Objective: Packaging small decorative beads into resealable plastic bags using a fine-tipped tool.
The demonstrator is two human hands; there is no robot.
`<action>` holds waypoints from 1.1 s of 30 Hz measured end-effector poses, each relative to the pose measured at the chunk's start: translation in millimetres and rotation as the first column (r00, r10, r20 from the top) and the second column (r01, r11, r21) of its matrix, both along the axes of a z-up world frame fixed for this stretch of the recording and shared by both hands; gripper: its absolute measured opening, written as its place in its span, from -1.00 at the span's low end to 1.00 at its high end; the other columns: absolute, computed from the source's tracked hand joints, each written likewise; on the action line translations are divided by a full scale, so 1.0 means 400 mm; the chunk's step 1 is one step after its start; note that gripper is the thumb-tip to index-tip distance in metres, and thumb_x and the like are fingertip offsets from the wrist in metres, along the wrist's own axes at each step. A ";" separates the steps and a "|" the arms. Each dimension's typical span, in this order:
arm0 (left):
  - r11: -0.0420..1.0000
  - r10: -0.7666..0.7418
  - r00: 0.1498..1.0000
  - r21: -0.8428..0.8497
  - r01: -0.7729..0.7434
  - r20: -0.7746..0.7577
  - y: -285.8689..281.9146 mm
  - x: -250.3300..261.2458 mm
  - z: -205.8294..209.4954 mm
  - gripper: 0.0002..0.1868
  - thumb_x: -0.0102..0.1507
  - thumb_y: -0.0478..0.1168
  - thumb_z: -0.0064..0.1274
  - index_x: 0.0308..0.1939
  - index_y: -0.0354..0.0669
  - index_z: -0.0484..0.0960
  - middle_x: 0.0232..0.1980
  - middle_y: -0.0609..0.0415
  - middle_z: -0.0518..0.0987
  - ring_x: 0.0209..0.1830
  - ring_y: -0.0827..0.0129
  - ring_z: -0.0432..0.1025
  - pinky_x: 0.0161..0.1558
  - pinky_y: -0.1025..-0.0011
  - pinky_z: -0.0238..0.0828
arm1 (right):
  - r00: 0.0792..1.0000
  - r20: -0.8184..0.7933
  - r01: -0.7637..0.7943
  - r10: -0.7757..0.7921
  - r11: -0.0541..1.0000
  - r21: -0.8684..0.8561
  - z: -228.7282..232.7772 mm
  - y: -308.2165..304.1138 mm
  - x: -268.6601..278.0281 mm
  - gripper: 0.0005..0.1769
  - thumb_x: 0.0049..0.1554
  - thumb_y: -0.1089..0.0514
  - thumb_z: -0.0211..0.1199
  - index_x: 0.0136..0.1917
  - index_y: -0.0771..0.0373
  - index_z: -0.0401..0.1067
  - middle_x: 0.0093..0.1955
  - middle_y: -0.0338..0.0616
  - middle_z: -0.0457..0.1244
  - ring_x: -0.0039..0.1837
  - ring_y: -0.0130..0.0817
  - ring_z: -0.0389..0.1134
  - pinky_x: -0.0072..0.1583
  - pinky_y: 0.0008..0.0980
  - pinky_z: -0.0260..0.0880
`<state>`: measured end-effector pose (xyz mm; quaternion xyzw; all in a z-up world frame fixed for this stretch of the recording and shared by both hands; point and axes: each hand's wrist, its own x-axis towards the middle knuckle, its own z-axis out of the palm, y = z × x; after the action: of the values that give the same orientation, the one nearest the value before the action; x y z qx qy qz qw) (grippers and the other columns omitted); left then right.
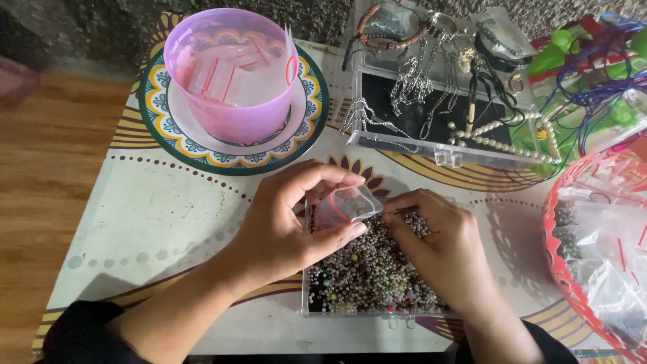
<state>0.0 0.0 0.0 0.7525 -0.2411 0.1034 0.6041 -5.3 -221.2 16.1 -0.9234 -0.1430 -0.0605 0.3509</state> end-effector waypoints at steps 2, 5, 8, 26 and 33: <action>1.000 -0.004 1.000 -0.012 0.004 -0.004 -0.001 -0.001 0.001 -0.58 0.04 -0.33 0.32 -0.02 -0.22 0.64 -0.13 0.14 0.70 -0.31 0.51 0.46 -0.19 0.57 0.38 | 0.999 0.029 -0.031 0.031 0.999 -0.007 -0.008 -0.003 0.000 -0.82 -0.04 0.34 0.30 -0.10 0.29 0.56 -0.17 -0.23 0.45 -0.33 -0.44 0.31 -0.28 -0.50 0.25; 1.000 -0.007 1.000 -0.015 0.007 0.003 0.001 -0.001 0.002 -0.57 0.04 -0.33 0.33 -0.02 -0.22 0.63 -0.13 0.14 0.70 -0.31 0.50 0.46 -0.19 0.56 0.38 | 0.997 0.051 -0.063 0.064 0.998 -0.014 -0.014 -0.003 0.001 -0.85 -0.03 0.35 0.30 -0.13 0.30 0.55 -0.15 -0.23 0.45 -0.28 -0.43 0.37 -0.21 -0.50 0.32; 1.000 -0.008 1.000 -0.012 0.008 0.004 0.001 -0.001 -0.001 -0.56 0.04 -0.32 0.33 0.00 -0.21 0.63 -0.13 0.15 0.70 -0.30 0.50 0.46 -0.18 0.55 0.37 | 0.997 0.043 -0.066 0.067 0.997 -0.034 -0.018 -0.003 0.003 -0.84 -0.03 0.34 0.32 -0.11 0.30 0.55 -0.17 -0.24 0.45 -0.36 -0.45 0.27 -0.31 -0.50 0.22; 1.000 -0.001 1.000 -0.015 0.000 -0.025 0.000 -0.001 -0.012 -0.56 0.02 -0.23 0.34 -0.02 -0.17 0.67 -0.15 0.16 0.70 -0.24 0.46 0.54 -0.15 0.49 0.38 | 0.991 0.086 0.073 -0.107 0.941 0.332 0.115 0.021 -0.063 -0.81 0.09 0.52 0.28 0.01 0.51 0.42 0.03 0.10 0.43 -0.03 -0.32 0.41 0.09 -0.47 0.38; 1.000 0.021 1.000 -0.022 -0.021 0.014 -0.001 -0.002 -0.003 -0.56 0.00 -0.31 0.35 -0.04 -0.19 0.65 -0.15 0.14 0.69 -0.32 0.48 0.45 -0.20 0.53 0.32 | 0.986 0.130 0.102 -0.108 0.994 0.048 0.036 -0.018 -0.028 -0.79 0.07 0.34 0.38 0.02 0.30 0.57 -0.20 -0.24 0.44 -0.44 -0.60 -0.03 -0.32 -0.63 -0.06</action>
<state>-0.9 -0.4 -1.0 0.7474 -0.2365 0.1178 0.6095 -16.4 -228.6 30.4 -0.9162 -0.1160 -0.1431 0.3558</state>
